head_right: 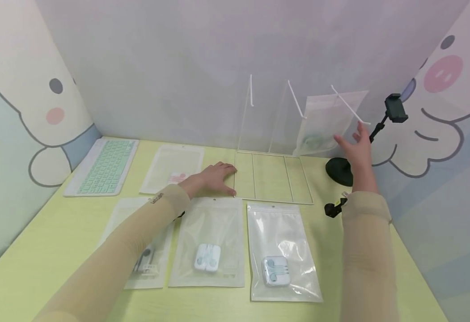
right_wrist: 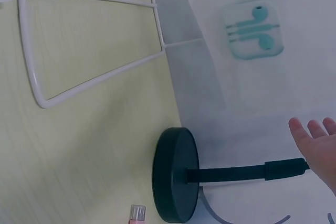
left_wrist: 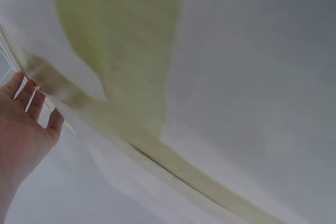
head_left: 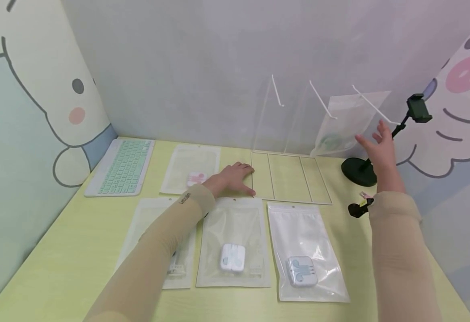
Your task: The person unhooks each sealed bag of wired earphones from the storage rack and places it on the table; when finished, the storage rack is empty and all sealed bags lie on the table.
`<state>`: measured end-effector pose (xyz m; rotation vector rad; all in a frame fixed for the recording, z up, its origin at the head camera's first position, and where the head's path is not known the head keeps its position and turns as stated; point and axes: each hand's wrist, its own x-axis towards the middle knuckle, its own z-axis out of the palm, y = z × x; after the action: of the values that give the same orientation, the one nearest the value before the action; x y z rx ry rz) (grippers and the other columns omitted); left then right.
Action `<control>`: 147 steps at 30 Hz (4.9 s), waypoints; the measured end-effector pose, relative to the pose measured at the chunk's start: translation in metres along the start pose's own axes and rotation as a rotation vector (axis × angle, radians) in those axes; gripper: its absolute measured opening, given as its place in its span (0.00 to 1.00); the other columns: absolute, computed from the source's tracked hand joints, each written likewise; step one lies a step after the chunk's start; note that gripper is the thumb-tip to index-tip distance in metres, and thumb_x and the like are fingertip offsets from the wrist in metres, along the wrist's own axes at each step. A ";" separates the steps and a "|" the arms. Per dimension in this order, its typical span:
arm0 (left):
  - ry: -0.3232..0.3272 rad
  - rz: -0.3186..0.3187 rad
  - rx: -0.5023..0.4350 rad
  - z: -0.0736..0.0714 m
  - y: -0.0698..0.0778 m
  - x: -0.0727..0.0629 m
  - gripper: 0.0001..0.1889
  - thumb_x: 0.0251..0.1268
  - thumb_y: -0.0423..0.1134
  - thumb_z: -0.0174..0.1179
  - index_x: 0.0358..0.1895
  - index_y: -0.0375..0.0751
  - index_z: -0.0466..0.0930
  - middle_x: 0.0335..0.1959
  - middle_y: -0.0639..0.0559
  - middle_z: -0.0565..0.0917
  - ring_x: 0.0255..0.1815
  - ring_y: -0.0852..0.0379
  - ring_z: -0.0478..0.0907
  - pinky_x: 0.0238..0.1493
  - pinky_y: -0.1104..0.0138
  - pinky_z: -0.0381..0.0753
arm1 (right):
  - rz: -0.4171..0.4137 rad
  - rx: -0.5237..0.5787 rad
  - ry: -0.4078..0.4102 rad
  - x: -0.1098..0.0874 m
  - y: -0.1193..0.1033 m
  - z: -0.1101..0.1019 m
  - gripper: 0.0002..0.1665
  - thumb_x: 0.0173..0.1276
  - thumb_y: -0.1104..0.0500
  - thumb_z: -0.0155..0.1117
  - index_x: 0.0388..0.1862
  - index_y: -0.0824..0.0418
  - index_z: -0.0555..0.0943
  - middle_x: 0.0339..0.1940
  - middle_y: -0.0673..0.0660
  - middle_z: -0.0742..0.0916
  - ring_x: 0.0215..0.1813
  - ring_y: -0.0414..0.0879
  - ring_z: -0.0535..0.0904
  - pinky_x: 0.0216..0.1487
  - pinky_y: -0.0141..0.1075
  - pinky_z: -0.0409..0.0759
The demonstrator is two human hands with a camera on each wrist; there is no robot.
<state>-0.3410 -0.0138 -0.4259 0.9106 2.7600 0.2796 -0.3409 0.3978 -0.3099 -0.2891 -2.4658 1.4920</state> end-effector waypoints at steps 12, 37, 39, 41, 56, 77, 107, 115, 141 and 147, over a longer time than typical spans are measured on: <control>0.009 -0.002 -0.006 -0.002 -0.002 0.000 0.49 0.51 0.71 0.57 0.73 0.48 0.56 0.74 0.50 0.57 0.74 0.48 0.51 0.69 0.49 0.56 | 0.088 0.177 -0.008 0.019 -0.007 0.000 0.56 0.58 0.40 0.63 0.75 0.33 0.37 0.76 0.34 0.44 0.77 0.36 0.36 0.75 0.43 0.40; -0.021 0.006 0.008 -0.001 0.001 0.002 0.50 0.51 0.72 0.56 0.73 0.49 0.55 0.75 0.50 0.55 0.75 0.46 0.49 0.69 0.47 0.56 | 0.037 0.451 0.112 0.015 0.006 0.002 0.35 0.60 0.61 0.67 0.63 0.42 0.66 0.51 0.44 0.73 0.52 0.39 0.70 0.43 0.27 0.72; -0.023 0.005 0.002 -0.002 0.001 0.002 0.50 0.50 0.72 0.57 0.73 0.49 0.55 0.75 0.50 0.55 0.75 0.46 0.49 0.69 0.47 0.56 | 0.017 0.426 0.119 0.013 0.008 0.002 0.31 0.61 0.61 0.66 0.61 0.44 0.67 0.51 0.44 0.74 0.53 0.39 0.70 0.45 0.28 0.71; -0.024 0.004 -0.001 -0.002 0.000 0.001 0.50 0.50 0.72 0.57 0.73 0.48 0.55 0.75 0.50 0.55 0.75 0.46 0.49 0.69 0.47 0.56 | -0.006 0.422 0.127 0.010 0.010 0.002 0.28 0.62 0.61 0.65 0.58 0.45 0.68 0.52 0.44 0.74 0.52 0.39 0.71 0.48 0.30 0.70; -0.021 -0.008 -0.001 0.001 -0.003 0.004 0.50 0.49 0.73 0.57 0.73 0.50 0.55 0.75 0.51 0.56 0.74 0.48 0.50 0.69 0.48 0.57 | -0.134 0.368 0.139 -0.011 0.010 0.002 0.20 0.64 0.65 0.62 0.51 0.49 0.72 0.48 0.45 0.77 0.47 0.38 0.74 0.62 0.36 0.68; -0.011 0.006 0.004 0.000 0.000 0.004 0.50 0.50 0.71 0.57 0.73 0.49 0.55 0.75 0.50 0.56 0.74 0.47 0.50 0.69 0.48 0.56 | -0.253 0.158 0.284 -0.030 0.004 -0.008 0.18 0.65 0.65 0.60 0.50 0.51 0.69 0.43 0.44 0.75 0.41 0.37 0.72 0.45 0.27 0.70; -0.014 0.010 -0.012 -0.002 0.001 0.003 0.50 0.50 0.71 0.58 0.73 0.48 0.56 0.74 0.50 0.56 0.74 0.47 0.50 0.68 0.47 0.58 | -0.645 -0.222 0.496 -0.056 -0.002 -0.030 0.11 0.67 0.59 0.60 0.44 0.57 0.87 0.33 0.27 0.73 0.34 0.27 0.64 0.35 0.21 0.63; -0.020 -0.002 -0.023 -0.002 0.000 0.003 0.49 0.50 0.71 0.58 0.73 0.49 0.55 0.75 0.50 0.55 0.75 0.47 0.49 0.69 0.46 0.55 | -0.716 -0.261 0.430 -0.067 -0.004 -0.043 0.15 0.61 0.64 0.66 0.48 0.56 0.85 0.37 0.24 0.73 0.36 0.24 0.66 0.36 0.18 0.63; -0.025 -0.004 -0.011 0.001 0.002 0.007 0.50 0.50 0.72 0.58 0.73 0.50 0.54 0.75 0.51 0.55 0.75 0.48 0.48 0.69 0.45 0.54 | -0.624 -0.450 0.328 -0.104 0.001 -0.097 0.34 0.50 0.70 0.73 0.58 0.52 0.79 0.46 0.23 0.68 0.38 0.21 0.62 0.36 0.10 0.61; -0.035 -0.012 0.004 0.001 0.001 0.007 0.50 0.50 0.72 0.57 0.74 0.50 0.53 0.75 0.51 0.54 0.75 0.48 0.47 0.69 0.46 0.55 | -0.686 -0.358 0.272 -0.108 -0.001 -0.107 0.26 0.56 0.68 0.68 0.56 0.62 0.79 0.45 0.26 0.71 0.33 0.24 0.62 0.33 0.10 0.61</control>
<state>-0.3459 -0.0085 -0.4280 0.8913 2.7344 0.2536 -0.2053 0.4554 -0.2724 0.2614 -2.2519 0.6856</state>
